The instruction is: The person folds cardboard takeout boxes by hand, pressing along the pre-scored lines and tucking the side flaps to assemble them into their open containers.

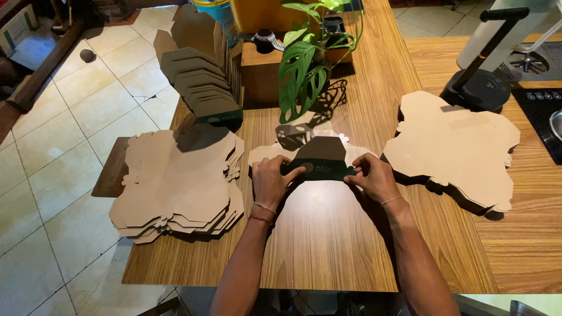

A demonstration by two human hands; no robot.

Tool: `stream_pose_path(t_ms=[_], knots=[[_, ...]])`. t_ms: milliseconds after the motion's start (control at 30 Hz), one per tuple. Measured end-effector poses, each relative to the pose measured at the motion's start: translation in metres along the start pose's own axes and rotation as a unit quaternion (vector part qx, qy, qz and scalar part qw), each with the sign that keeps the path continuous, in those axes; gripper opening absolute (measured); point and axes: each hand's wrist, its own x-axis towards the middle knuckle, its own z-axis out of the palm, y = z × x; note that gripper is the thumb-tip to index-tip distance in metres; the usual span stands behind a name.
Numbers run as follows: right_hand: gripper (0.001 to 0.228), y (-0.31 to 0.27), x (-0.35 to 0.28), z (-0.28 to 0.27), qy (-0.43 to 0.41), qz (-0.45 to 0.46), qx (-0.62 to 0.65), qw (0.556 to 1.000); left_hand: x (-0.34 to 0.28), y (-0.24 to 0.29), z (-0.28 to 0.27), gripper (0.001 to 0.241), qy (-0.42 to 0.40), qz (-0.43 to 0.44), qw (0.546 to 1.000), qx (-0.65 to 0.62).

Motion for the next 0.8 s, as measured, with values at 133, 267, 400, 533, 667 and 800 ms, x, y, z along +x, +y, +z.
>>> stream_pose_path(t_ms=[133, 267, 400, 533, 667, 800], knots=[[0.045, 0.000, 0.003, 0.003, 0.009, -0.003, -0.010, 1.000, -0.004, 0.013, -0.006, 0.044, 0.050, 0.035, 0.998, 0.017], [0.044, -0.005, 0.002, 0.000, 0.000, 0.010, -0.036, 0.999, -0.005, 0.015, -0.003, 0.036, 0.107, 0.060, 0.992, 0.022], [0.045, -0.022, -0.005, -0.012, -0.025, 0.013, -0.073, 0.997, -0.004, 0.017, -0.011, 0.042, 0.102, 0.044, 0.994, 0.010], [0.044, -0.024, -0.004, -0.018, -0.038, 0.003, -0.056, 0.998, 0.002, -0.015, -0.003, 0.049, 0.082, 0.031, 0.996, 0.030], [0.038, -0.024, -0.008, -0.024, -0.076, 0.023, -0.041, 0.996, 0.002, -0.024, -0.005, 0.049, 0.059, 0.021, 0.998, 0.001], [0.038, -0.016, -0.006, -0.021, -0.074, 0.013, -0.045, 0.996, 0.004, -0.030, -0.004, 0.045, 0.040, 0.009, 0.999, -0.010]])
